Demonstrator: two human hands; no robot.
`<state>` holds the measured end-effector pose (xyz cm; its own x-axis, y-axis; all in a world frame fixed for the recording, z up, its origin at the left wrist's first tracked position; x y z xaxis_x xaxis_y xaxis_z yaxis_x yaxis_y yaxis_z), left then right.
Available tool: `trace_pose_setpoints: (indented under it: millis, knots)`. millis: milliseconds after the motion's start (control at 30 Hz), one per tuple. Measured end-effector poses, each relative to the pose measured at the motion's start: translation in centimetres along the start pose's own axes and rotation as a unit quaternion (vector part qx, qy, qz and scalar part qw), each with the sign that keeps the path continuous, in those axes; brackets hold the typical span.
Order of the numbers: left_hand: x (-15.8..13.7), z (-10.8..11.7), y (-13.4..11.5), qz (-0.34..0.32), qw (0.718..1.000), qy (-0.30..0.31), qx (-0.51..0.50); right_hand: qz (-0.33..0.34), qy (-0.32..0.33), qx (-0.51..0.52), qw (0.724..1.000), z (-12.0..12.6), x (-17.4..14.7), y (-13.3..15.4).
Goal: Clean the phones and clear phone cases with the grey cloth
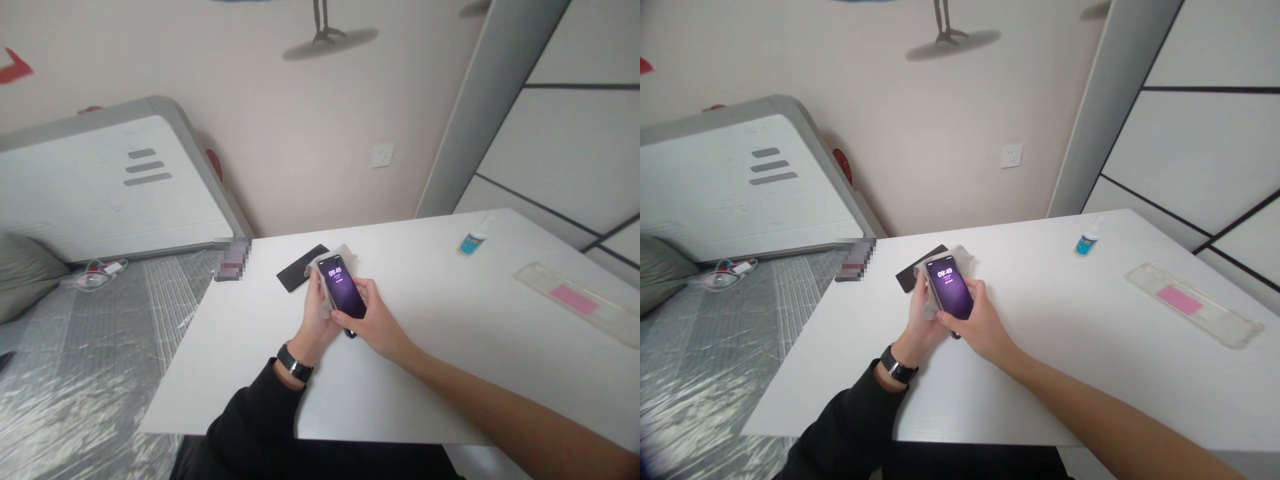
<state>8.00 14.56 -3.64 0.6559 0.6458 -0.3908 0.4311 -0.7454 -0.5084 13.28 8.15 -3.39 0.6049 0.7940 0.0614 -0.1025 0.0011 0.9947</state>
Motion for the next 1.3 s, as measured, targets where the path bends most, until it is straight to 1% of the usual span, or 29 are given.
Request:
trace_pose_setpoints:
  millis: [67, 133, 200, 267, 367, 433, 500, 567, 633, 700, 800, 900, 967, 1067, 1133, 1200, 1300]
  knots:
    - [0.1, 0.1, 1.6, 0.030, 0.999, 0.010, 0.035, 0.004, -0.015, 0.004, 1.000, 0.8, 0.8, -0.5]
    - [0.4, 0.3, 2.2, 0.038, 0.999, 0.003, 0.039, 0.004, -0.009, -0.004, 1.000, 0.9, 1.1, -1.0]
    - [0.8, 0.9, 1.8, 0.026, 0.999, -0.018, 0.024, -0.001, 0.010, -0.021, 1.000, 0.4, 1.0, -1.4]
    - [1.1, 1.4, 1.0, 0.017, 0.999, -0.037, 0.017, -0.002, 0.028, -0.009, 1.000, -0.2, 0.7, -1.5]
    - [1.3, 1.9, 0.1, 0.026, 0.997, -0.063, 0.033, -0.009, 0.047, 0.072, 0.996, -0.9, 0.4, -1.3]
    - [1.3, 2.3, -0.2, 0.028, 0.995, -0.083, 0.047, -0.029, 0.057, 0.121, 0.991, -1.2, 0.4, -1.4]
    - [1.4, 2.6, -0.8, 0.002, 0.993, -0.102, 0.064, -0.052, 0.071, 0.151, 0.985, -1.4, 0.4, -1.5]
    - [1.5, 2.8, -1.4, -0.047, 0.988, -0.113, 0.093, -0.064, 0.082, 0.175, 0.979, -1.7, 0.3, -1.5]
    - [1.5, 3.0, -1.6, -0.088, 0.982, -0.114, 0.120, -0.058, 0.085, 0.188, 0.977, -1.7, 0.3, -1.2]
    - [1.6, 3.2, -1.4, -0.112, 0.979, -0.111, 0.132, -0.035, 0.090, 0.186, 0.978, -1.6, 0.4, -0.9]
    - [1.5, 3.5, -1.0, -0.128, 0.977, -0.100, 0.138, 0.002, 0.121, 0.157, 0.980, -1.8, 0.6, -0.3]
    - [1.4, 3.3, -0.8, -0.116, 0.980, -0.089, 0.137, 0.030, 0.134, 0.108, 0.985, -1.9, 0.6, 0.0]
    - [1.2, 3.0, -1.2, -0.106, 0.982, -0.097, 0.121, 0.050, 0.124, 0.065, 0.989, -2.0, 0.3, 0.4]
    - [0.9, 2.4, -2.3, -0.099, 0.986, -0.118, 0.067, 0.076, 0.095, -0.007, 0.993, -2.0, -0.5, 1.0]
    - [0.6, 1.8, -2.8, -0.089, 0.989, -0.113, 0.042, 0.085, 0.074, -0.054, 0.992, -1.7, -0.8, 1.2]
    - [0.5, 1.0, -2.5, -0.058, 0.994, -0.078, 0.040, 0.093, 0.055, -0.100, 0.989, -1.2, -0.6, 1.2]
    - [0.3, -0.3, -1.8, -0.019, 0.998, -0.007, 0.054, 0.113, 0.033, -0.162, 0.980, -0.1, 0.1, 1.4]
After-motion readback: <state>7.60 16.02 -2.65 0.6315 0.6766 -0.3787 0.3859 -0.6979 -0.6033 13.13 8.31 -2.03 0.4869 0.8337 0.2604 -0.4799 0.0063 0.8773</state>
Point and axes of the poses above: each hand's wrist, its own x-axis towards the middle knuckle, its own z-axis out of the back of the hand, y = z × x, the point moved 10 cm from there along x, towards the middle knuckle, and after that the axes turned 5 degrees about -y, right-handed, at the moved point
